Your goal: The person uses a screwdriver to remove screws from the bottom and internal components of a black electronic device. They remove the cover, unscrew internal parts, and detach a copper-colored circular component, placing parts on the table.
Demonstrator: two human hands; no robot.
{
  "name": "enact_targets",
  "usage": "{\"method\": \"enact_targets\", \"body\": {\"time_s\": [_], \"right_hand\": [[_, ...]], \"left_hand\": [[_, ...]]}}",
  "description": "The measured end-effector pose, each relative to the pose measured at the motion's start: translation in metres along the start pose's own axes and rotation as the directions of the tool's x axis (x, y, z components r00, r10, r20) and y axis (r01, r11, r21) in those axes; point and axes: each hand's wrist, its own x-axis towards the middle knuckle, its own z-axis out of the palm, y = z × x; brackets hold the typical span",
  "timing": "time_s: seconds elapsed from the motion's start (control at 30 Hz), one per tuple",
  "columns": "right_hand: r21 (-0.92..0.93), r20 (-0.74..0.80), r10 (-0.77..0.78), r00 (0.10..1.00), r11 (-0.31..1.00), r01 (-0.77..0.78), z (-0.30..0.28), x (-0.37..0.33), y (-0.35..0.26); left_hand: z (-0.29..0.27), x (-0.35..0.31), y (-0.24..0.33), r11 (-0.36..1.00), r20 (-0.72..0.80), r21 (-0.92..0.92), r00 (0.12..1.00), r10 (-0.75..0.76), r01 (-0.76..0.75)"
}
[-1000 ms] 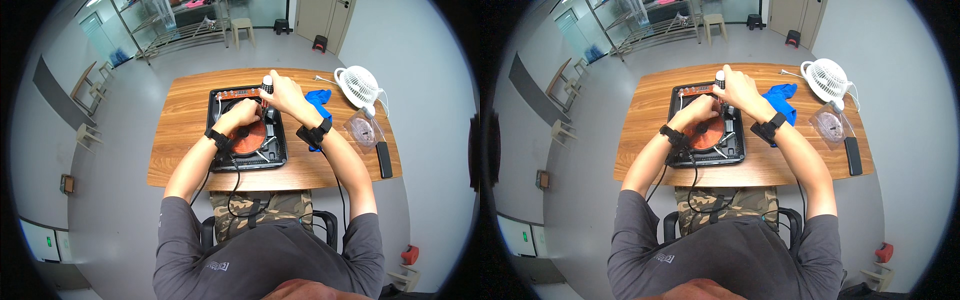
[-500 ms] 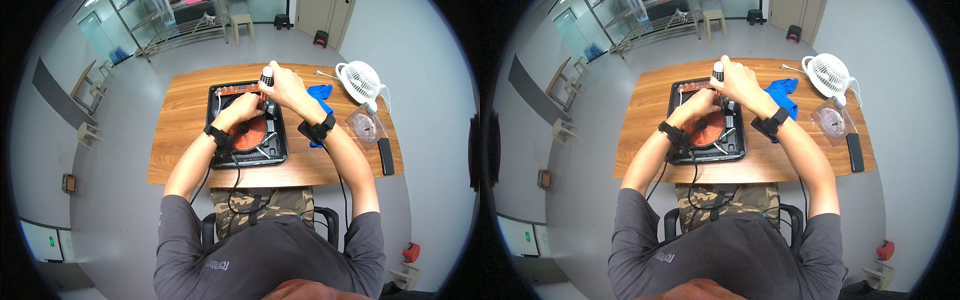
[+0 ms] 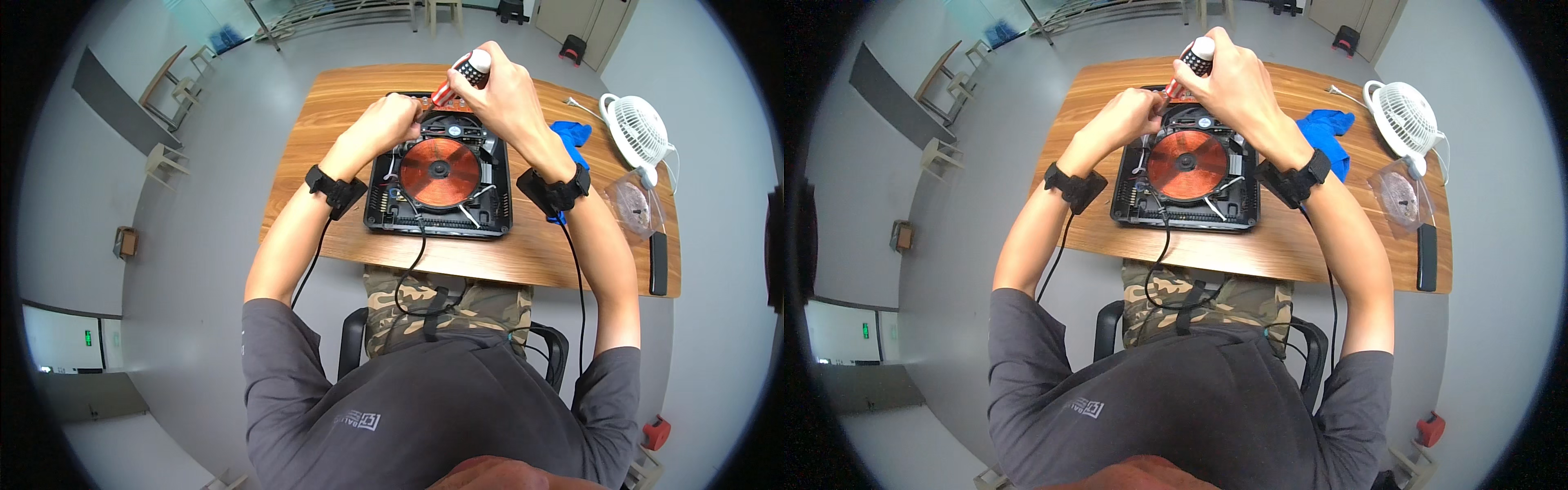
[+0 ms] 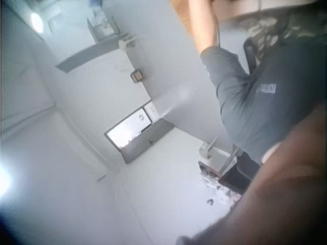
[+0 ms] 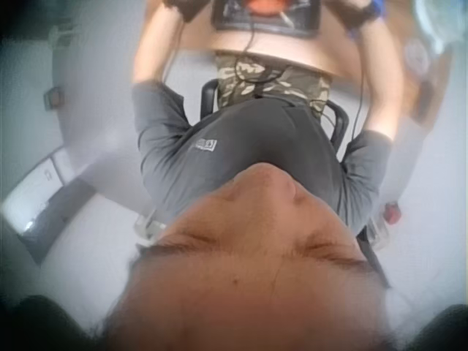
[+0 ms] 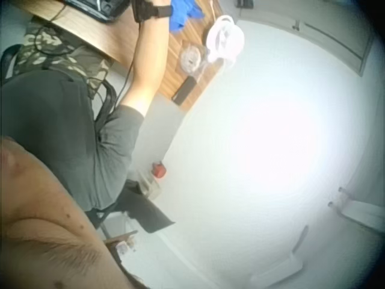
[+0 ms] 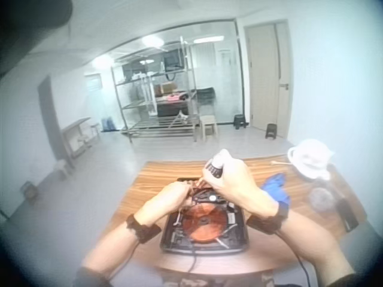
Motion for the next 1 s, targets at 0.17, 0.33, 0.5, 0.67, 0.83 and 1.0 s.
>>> {"method": "enact_targets", "body": {"time_s": [0.17,0.33,0.5,0.67,0.83,1.0], "right_hand": [[0.065,-0.057,0.009,0.998,0.998,-0.005,0.013,0.004,-0.014],[-0.032,-0.061,0.035,0.998,0.999,-0.037,-0.02,0.021,-0.015],[-0.324,0.169,0.221,0.961,0.933,-0.157,-0.058,0.02,0.008],[-0.611,0.317,0.419,0.851,0.776,-0.155,-0.062,-0.004,0.07],[-0.752,0.418,0.607,0.676,0.648,-0.118,-0.05,-0.031,0.097],[-0.747,0.473,0.63,0.616,0.657,-0.098,-0.029,-0.053,0.132]], "left_hand": [[0.006,-0.019,-0.033,0.998,-0.061,0.064,0.998,-0.018,0.021],[0.014,-0.06,-0.085,0.994,0.077,0.0,0.991,-0.109,0.11],[0.027,-0.093,-0.122,0.942,0.418,-0.084,0.87,-0.262,0.324],[0.051,-0.099,-0.123,0.945,0.501,-0.005,0.819,-0.28,0.326],[0.061,-0.101,-0.128,0.929,0.462,-0.045,0.832,-0.307,0.368],[0.057,-0.101,-0.119,0.911,0.479,-0.044,0.809,-0.341,0.41]]}}
